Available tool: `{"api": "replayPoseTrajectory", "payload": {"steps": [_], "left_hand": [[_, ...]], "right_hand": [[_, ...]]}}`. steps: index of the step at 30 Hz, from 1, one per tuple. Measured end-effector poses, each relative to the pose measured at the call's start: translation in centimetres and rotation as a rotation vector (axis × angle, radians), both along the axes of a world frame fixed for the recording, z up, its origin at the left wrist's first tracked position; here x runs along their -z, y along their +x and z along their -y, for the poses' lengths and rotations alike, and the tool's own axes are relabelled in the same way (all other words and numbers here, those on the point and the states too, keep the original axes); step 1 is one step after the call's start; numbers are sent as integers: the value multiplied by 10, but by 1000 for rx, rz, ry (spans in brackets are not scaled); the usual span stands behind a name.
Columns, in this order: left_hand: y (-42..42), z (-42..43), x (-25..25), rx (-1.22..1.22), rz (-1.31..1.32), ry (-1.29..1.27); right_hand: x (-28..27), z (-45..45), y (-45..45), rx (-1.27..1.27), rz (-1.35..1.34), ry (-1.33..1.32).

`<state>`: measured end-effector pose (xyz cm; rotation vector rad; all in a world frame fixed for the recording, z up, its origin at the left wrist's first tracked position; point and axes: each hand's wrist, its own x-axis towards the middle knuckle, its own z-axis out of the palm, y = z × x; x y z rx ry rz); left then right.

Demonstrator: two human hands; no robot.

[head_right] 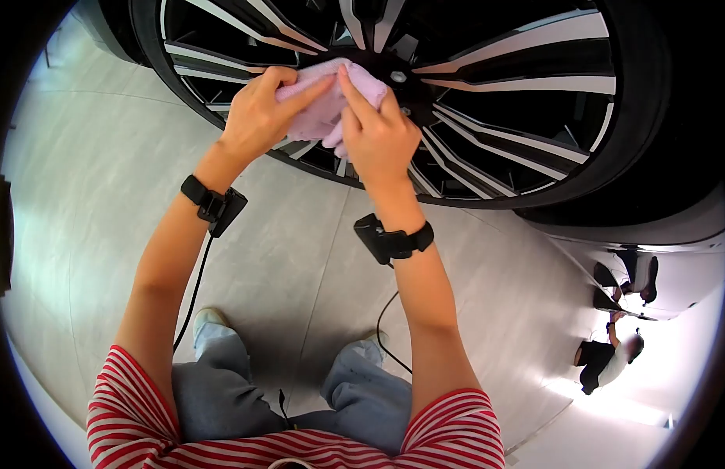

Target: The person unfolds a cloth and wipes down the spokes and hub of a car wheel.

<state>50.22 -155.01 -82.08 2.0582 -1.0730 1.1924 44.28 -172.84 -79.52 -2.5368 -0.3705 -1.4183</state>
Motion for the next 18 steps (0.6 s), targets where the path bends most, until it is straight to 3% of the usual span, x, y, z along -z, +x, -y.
{"api": "replayPoseTrajectory", "payload": {"steps": [4,10,13,18], "left_hand": [[0,0,2,-8,5,-4],[-17,4,4,86,-259,-90],[-21,8,1,138,-305,-99],[-27,18,2,215,-321,-120]], "right_hand": [[3,-14,5,-7,-72,127],[-1,-21,4,-37,-123,209],[-22,-25,-9,149,-287,45],[-45,-26,-18,192,-398,-29]]}}
